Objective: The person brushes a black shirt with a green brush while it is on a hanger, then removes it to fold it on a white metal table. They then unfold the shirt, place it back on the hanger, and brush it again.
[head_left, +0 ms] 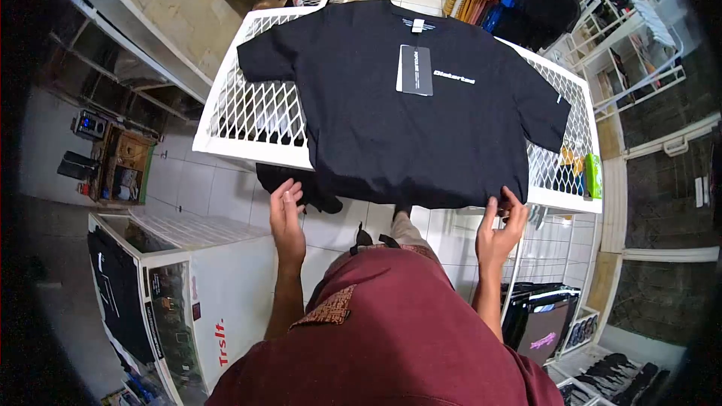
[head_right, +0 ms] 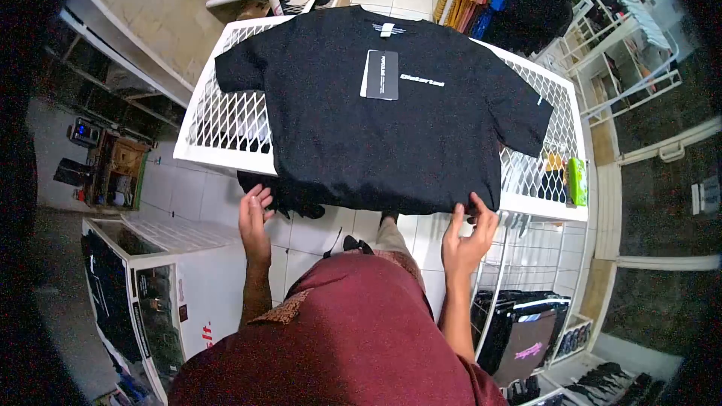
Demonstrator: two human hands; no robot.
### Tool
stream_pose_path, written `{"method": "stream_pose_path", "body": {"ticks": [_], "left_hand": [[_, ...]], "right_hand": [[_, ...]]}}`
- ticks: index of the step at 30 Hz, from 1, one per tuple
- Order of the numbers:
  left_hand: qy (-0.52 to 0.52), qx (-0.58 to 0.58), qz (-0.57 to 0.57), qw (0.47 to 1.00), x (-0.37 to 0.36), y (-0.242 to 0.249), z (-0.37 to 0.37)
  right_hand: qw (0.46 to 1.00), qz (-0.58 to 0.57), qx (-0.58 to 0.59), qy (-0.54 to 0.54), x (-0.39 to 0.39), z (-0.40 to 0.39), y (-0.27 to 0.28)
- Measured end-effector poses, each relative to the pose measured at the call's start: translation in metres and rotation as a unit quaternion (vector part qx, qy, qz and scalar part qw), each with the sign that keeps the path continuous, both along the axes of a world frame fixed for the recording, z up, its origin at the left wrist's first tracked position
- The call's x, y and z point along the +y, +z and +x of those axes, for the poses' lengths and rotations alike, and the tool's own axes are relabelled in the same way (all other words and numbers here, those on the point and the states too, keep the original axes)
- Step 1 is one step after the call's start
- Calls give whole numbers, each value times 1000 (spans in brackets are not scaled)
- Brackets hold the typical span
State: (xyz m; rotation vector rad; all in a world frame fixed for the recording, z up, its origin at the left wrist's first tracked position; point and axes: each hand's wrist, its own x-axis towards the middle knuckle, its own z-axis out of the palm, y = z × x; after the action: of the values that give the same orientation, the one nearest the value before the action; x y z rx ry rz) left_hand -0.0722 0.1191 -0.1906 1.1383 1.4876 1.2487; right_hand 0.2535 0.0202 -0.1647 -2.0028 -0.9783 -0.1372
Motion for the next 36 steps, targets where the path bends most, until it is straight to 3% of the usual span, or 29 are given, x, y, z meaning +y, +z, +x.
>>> {"method": "stream_pose_path", "body": {"ticks": [2,4,6,9,10,12,13,14,16,18,20,23,26,27,28,29,30,32,34,35,36], "left_hand": [[-85,-7,30,996,8,-11,2],[-141,-12,18,990,20,-21,2],[-157,-36,-21,987,31,-48,-5],[-198,-145,-72,967,50,-94,-17],[-200,-143,-70,967,46,-75,-7],[-174,-350,-84,917,35,-44,20],[-251,-333,-72,906,42,-67,12],[-251,-334,-71,906,39,-73,11],[-258,-407,-160,862,29,-49,20],[-274,-389,-170,863,28,-41,21],[-345,-482,-144,792,30,-45,20],[-288,-562,-141,763,25,-16,24],[-193,-576,-95,789,32,-11,14],[-82,-520,-46,849,31,1,11],[37,-317,86,944,24,14,9],[132,-144,156,968,25,6,-2],[165,-76,257,949,23,3,-6],[197,99,302,927,19,0,-6],[40,-37,216,975,29,-13,-10],[25,-134,131,982,34,-19,-9],[20,-136,132,982,35,-15,-9]], "right_hand": [[1000,0,5,5,-4,-6,2],[997,-9,-62,37,-1,-1,-3],[993,-9,-106,42,5,1,2],[986,-1,-159,41,17,-2,7],[986,9,-158,42,20,-3,3],[986,23,-157,41,23,-5,-2],[987,24,-152,38,24,-6,-3],[988,25,-147,36,25,-6,-3],[988,24,-147,40,25,-6,-1],[988,22,-146,49,25,-3,1],[990,15,-129,59,26,0,2],[991,4,-120,59,26,0,6],[992,-8,-111,52,25,0,6],[992,-5,-110,57,25,0,6],[992,-1,-110,60,25,1,7],[992,3,-113,63,25,2,7],[991,7,-117,66,25,2,7],[991,8,-118,58,24,2,6],[991,-2,-117,63,23,2,8],[991,-9,-112,66,23,5,8],[992,-8,-114,60,24,10,6]]}}
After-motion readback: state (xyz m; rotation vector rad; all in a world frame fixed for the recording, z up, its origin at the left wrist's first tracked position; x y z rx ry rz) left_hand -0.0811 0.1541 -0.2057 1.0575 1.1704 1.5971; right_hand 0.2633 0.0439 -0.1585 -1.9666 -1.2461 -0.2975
